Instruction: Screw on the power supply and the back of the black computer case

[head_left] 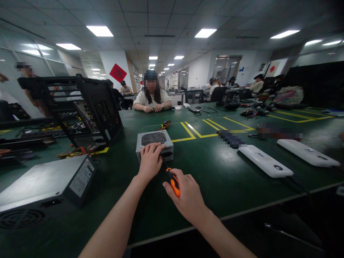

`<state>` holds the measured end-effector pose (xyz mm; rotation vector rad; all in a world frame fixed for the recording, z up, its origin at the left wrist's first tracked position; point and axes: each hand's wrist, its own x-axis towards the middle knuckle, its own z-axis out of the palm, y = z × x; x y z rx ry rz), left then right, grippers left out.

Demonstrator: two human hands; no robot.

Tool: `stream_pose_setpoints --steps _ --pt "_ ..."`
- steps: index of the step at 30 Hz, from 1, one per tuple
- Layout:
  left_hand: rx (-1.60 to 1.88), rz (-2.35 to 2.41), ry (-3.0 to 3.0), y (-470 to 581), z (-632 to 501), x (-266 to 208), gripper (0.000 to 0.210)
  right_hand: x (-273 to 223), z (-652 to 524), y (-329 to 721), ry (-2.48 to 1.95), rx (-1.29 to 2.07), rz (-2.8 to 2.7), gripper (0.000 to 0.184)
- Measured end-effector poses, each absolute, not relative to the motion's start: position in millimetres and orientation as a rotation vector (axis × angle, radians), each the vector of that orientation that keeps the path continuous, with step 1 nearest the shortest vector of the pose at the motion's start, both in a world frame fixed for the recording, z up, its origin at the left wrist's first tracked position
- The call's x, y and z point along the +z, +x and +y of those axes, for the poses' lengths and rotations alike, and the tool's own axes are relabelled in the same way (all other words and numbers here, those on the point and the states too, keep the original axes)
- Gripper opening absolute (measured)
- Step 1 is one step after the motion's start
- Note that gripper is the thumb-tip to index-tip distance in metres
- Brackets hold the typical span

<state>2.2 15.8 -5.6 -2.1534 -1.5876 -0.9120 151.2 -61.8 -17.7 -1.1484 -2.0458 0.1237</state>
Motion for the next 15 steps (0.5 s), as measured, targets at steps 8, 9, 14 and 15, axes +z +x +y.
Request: stream_pose_setpoints --steps 8,9,14,15 --pt "-0.908 -1.615 -2.157 3.4 14.6 -4.2 0.045 -20.4 -61.2 154.3 -1.113 -0.05 -2.175 0.021" --pt "-0.909 -1.613 -2.158 3.4 14.5 -4.2 0.045 -19.2 -61.4 154.1 -1.113 -0.053 -2.183 0.018" --pt "-0.907 -1.6 -2.159 2.6 15.3 -5.1 0.043 -15.3 -61.8 151.7 -1.125 0.021 -2.146 0.02" --pt "-0.906 -1.6 -2.159 2.5 15.6 -5.3 0.043 -15.6 -61.6 151.5 -1.127 0.05 -2.129 0.023"
